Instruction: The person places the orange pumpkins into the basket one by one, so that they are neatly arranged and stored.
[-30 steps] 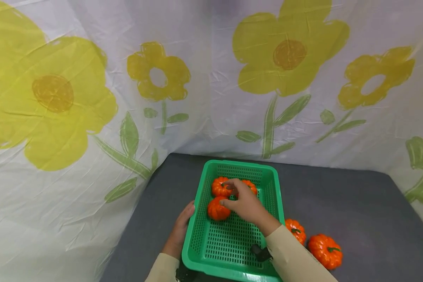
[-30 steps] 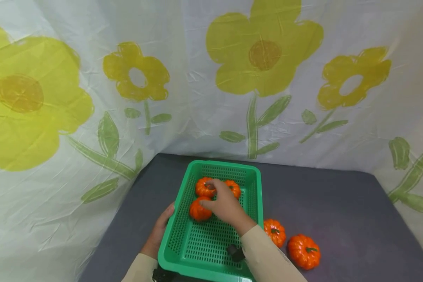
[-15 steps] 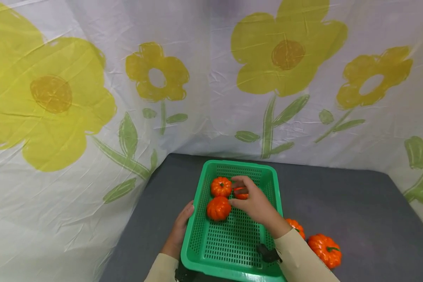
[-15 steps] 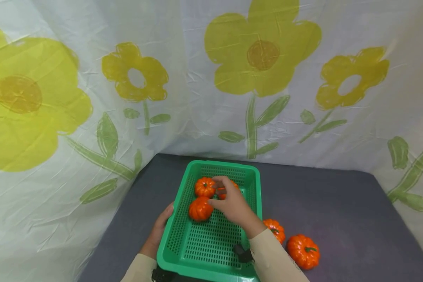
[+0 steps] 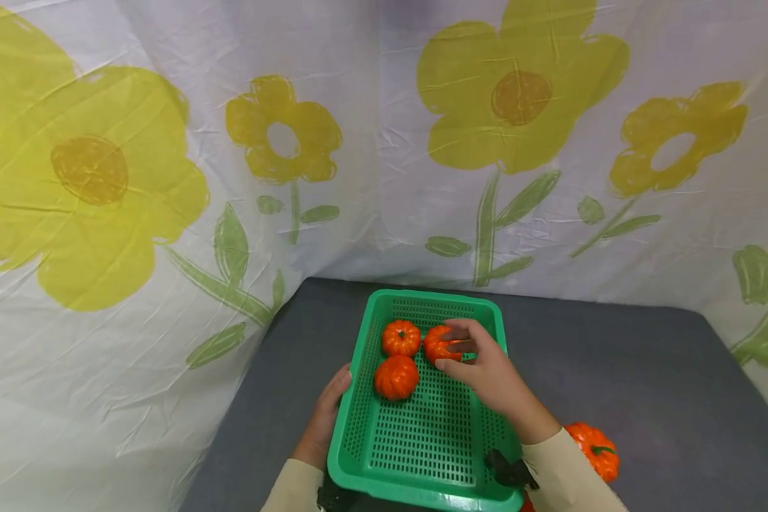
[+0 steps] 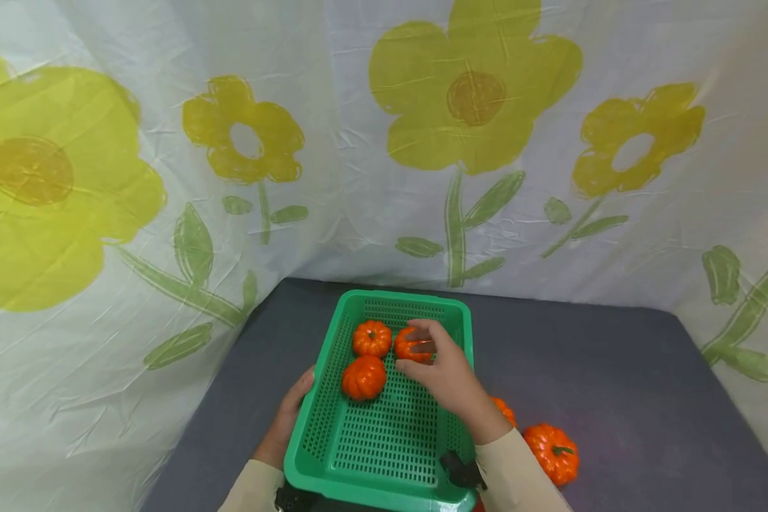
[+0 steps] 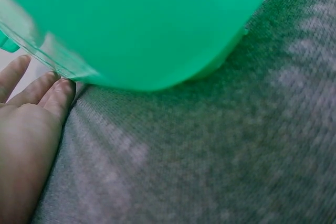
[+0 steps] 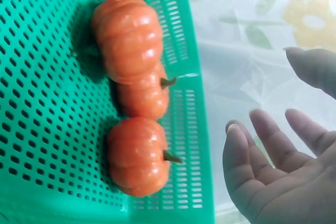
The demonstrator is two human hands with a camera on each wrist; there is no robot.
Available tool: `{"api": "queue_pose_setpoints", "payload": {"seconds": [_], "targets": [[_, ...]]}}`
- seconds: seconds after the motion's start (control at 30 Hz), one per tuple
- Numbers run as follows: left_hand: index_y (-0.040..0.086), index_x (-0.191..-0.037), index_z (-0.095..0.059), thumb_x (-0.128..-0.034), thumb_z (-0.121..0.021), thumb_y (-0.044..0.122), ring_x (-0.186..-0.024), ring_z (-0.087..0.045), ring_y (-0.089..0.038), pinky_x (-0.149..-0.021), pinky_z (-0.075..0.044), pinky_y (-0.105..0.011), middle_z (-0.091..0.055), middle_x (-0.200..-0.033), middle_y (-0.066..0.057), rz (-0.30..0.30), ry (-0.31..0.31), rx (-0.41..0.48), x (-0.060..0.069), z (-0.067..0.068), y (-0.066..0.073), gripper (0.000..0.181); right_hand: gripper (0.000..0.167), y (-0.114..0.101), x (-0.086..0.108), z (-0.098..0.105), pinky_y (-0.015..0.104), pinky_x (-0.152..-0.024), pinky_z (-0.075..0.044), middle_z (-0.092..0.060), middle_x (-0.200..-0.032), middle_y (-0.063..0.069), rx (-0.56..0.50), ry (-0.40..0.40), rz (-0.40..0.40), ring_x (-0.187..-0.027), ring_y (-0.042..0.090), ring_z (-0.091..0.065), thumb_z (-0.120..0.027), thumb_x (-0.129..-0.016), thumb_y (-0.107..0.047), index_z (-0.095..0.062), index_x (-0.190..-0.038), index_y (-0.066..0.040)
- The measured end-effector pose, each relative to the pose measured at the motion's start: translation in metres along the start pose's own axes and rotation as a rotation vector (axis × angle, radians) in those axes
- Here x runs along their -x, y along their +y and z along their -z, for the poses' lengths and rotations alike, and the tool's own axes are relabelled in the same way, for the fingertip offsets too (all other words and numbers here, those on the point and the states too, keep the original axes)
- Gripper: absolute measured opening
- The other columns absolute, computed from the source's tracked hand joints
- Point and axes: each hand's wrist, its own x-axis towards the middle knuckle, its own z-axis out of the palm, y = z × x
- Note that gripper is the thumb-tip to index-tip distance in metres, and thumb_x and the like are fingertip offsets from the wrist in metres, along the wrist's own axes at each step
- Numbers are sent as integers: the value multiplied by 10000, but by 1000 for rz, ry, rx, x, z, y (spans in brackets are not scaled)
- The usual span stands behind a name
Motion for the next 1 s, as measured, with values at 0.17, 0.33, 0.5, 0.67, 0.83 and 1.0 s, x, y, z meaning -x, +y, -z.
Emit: {"api": "queue_pose_setpoints", "payload": {"seconds": [0.17,0.33,0.5,0.67,0.83,1.0], "targets": [[30,-1727,-227,-1182,-256,333,-1439,-507,-323,-1187,-421,-509,-387,-1656,-265,18,32,-7,-1,-4,1,625,607,-6,9,8,564,-1030,-520,-561,-1482,166,19,22,-8,-1322,433,-569,-792,-1043,-202,-501,-1569,-113],[30,-1723,-240,-1175,-268,342,-1434,-508,-343,-1180,-425,-517,-387,-1648,-285,29,50,-14,-2,-6,2,631,581,-10,21,16,583,-1045,-489,-593,-1452,117,54,49,22,-1290,382,-603,-791,-1044,-200,-521,-1552,-120],[35,-1729,-228,-1178,-263,342,-1452,-496,-334,-1196,-407,-527,-374,-1666,-271,29,48,-4,-1,-5,1,632,566,-11,31,24,521,-1015,-524,-611,-1449,95,57,76,56,-1290,320,-595,-787,-1048,-193,-523,-1544,-118],[16,-1727,-215,-1179,-261,339,-1440,-510,-315,-1198,-408,-525,-392,-1657,-261,25,36,2,-2,-2,0,637,557,-7,40,31,429,-990,-544,-602,-1462,114,55,96,60,-1301,330,-583,-767,-1063,-171,-508,-1552,-106],[12,-1726,-205,-1184,-243,333,-1428,-518,-316,-1195,-410,-533,-414,-1642,-247,18,7,14,-2,-1,0,631,556,0,47,39,408,-991,-543,-599,-1469,131,70,120,49,-1300,328,-587,-751,-1073,-165,-496,-1562,-94],[23,-1731,-191,-1184,-233,328,-1451,-493,-328,-1201,-403,-524,-374,-1663,-266,10,-18,23,-1,-2,1,628,552,9,57,46,344,-978,-544,-596,-1466,151,88,145,23,-1282,336,-594,-736,-1083,-163,-484,-1566,-77]]}}
